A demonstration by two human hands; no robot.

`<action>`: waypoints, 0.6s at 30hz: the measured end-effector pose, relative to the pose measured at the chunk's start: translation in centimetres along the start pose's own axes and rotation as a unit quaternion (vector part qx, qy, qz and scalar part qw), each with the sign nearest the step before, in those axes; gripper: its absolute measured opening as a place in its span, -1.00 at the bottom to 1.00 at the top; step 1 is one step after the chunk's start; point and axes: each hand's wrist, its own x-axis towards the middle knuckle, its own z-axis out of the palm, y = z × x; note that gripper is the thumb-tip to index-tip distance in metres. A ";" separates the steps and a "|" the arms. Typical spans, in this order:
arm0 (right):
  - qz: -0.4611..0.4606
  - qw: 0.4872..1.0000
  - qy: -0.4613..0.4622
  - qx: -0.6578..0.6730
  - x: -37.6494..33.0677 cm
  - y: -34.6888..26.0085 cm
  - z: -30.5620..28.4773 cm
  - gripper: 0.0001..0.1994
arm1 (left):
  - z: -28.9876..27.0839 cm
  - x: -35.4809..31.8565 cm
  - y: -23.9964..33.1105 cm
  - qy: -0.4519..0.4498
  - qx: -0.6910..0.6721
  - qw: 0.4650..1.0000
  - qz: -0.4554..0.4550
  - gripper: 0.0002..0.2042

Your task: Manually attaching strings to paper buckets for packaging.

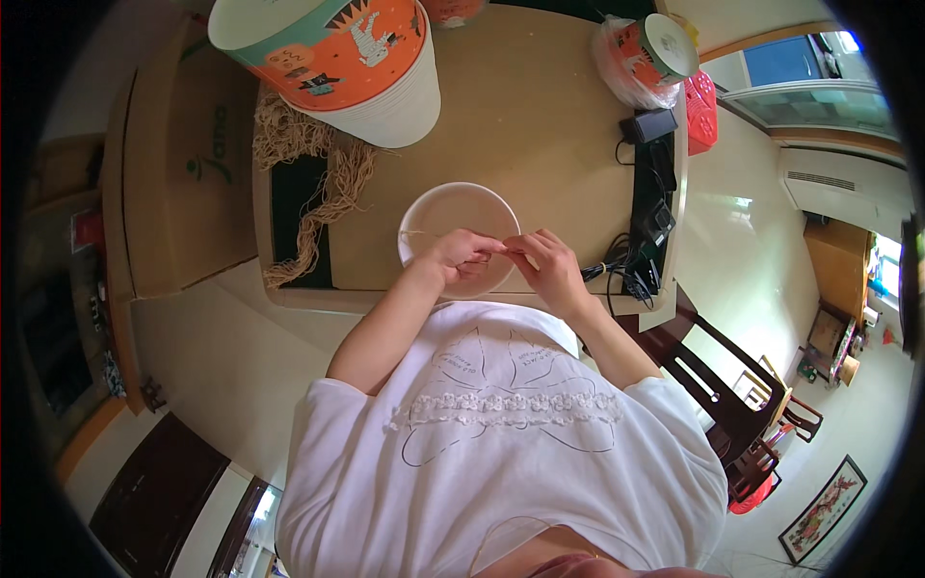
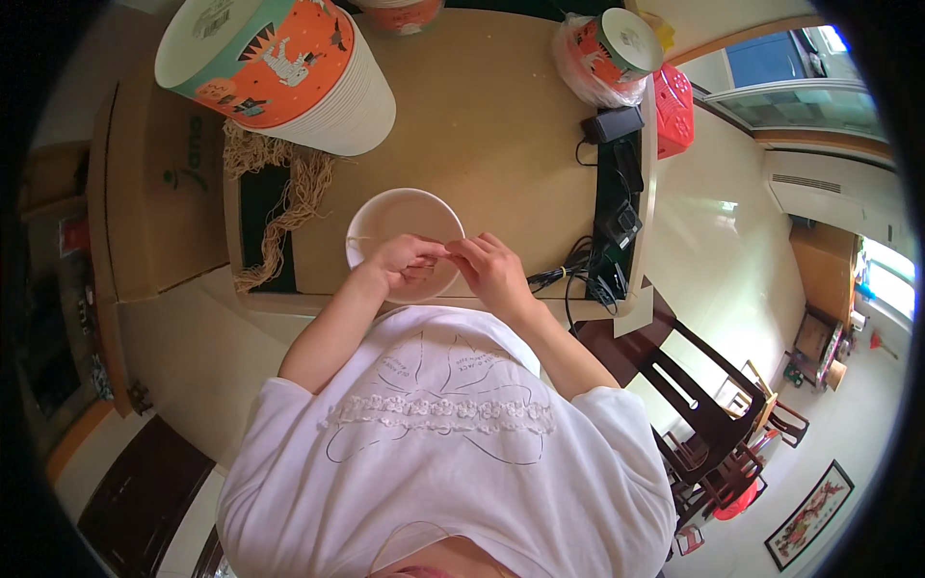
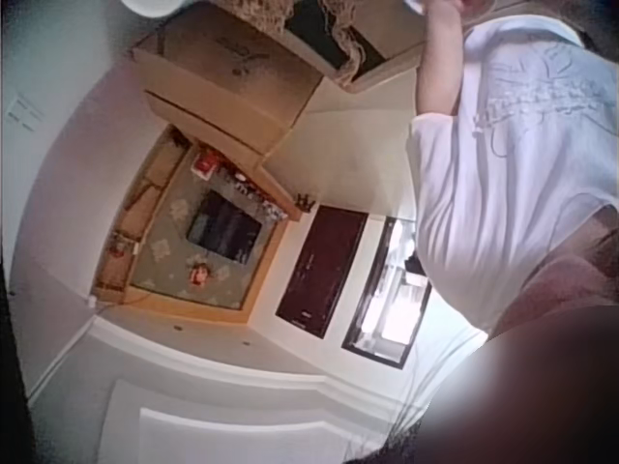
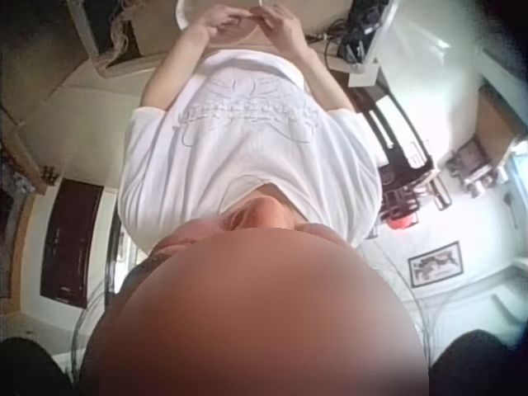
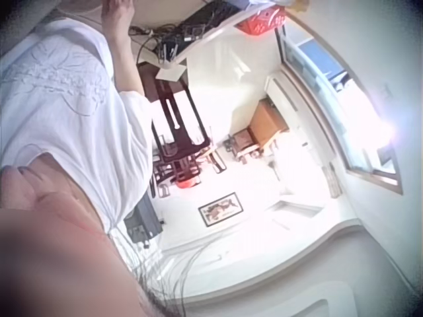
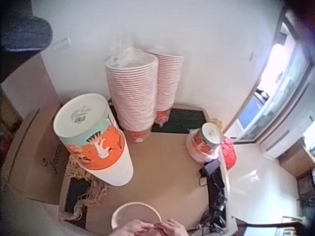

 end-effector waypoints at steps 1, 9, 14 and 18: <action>0.000 1.000 -0.003 0.004 0.0 0.0 0.0 -0.86 | -0.1 0.0 -0.1 -0.008 0.006 1.000 0.009 -0.88; -0.012 1.000 0.005 0.006 -0.3 0.6 0.3 -0.86 | 0.8 1.5 -2.7 0.145 0.170 0.947 0.230 -0.92; 0.027 1.000 0.008 -0.002 -0.3 0.2 0.0 -0.91 | 1.2 1.7 -3.6 0.182 0.244 0.880 0.364 -0.95; 0.059 0.998 0.035 0.014 -0.6 0.8 0.1 -0.91 | 1.6 1.3 -3.7 0.184 0.260 0.878 0.356 -0.95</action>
